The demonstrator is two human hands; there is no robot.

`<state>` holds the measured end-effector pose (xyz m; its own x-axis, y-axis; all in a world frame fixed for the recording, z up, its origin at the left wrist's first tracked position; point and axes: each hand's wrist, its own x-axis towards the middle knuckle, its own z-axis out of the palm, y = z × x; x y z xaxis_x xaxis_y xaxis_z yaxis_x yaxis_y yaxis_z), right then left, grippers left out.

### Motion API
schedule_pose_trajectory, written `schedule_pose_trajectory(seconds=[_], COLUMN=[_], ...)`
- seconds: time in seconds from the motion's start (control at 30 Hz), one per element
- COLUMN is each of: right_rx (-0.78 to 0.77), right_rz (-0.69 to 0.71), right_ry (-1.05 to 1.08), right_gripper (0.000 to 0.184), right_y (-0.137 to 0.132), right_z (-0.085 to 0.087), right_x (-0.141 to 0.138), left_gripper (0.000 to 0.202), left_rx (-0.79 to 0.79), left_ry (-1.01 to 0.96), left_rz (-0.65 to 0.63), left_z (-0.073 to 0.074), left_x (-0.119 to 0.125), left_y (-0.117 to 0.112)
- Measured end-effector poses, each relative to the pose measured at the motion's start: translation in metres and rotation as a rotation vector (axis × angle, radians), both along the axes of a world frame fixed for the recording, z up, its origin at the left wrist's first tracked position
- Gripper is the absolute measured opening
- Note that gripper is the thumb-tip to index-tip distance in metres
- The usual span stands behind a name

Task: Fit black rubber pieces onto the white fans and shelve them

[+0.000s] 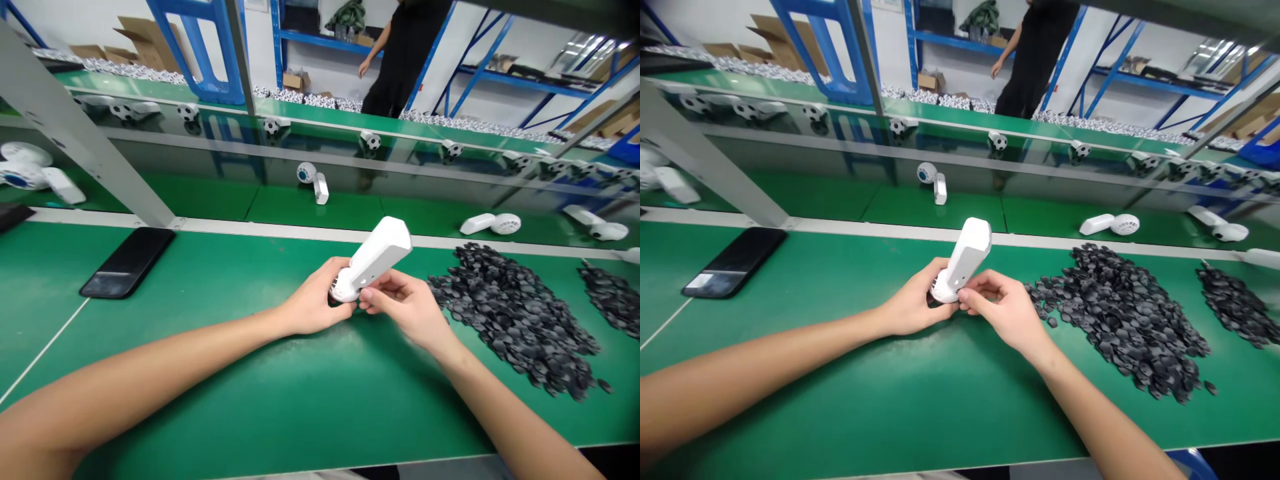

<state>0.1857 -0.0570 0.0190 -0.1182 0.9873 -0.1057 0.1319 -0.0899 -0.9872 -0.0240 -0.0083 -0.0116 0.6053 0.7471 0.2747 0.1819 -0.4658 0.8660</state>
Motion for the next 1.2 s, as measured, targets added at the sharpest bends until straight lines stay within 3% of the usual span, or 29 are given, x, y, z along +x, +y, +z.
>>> schedule_pose_trajectory(seconds=[0.3, 0.6, 0.93, 1.2], right_rx=[0.022, -0.084, -0.152, -0.042], right_rz=[-0.017, 0.045, 0.005, 0.005], right_ry=[-0.06, -0.125, -0.135, -0.228], right_gripper=[0.029, 0.031, 0.035, 0.038], right_y=[0.002, 0.002, 0.007, 0.015], right_z=[0.002, -0.002, -0.013, -0.017], right_x=[0.008, 0.008, 0.009, 0.011], left_gripper=[0.057, 0.059, 0.062, 0.06], left_rx=[-0.125, -0.01, 0.065, 0.034], left_ry=[-0.032, 0.015, 0.06, 0.074], left_rz=[0.015, -0.025, -0.063, -0.082], left_z=[0.0, -0.001, -0.002, 0.002], left_x=[0.0, 0.0, 0.003, 0.003], left_y=[0.003, 0.001, 0.001, 0.004])
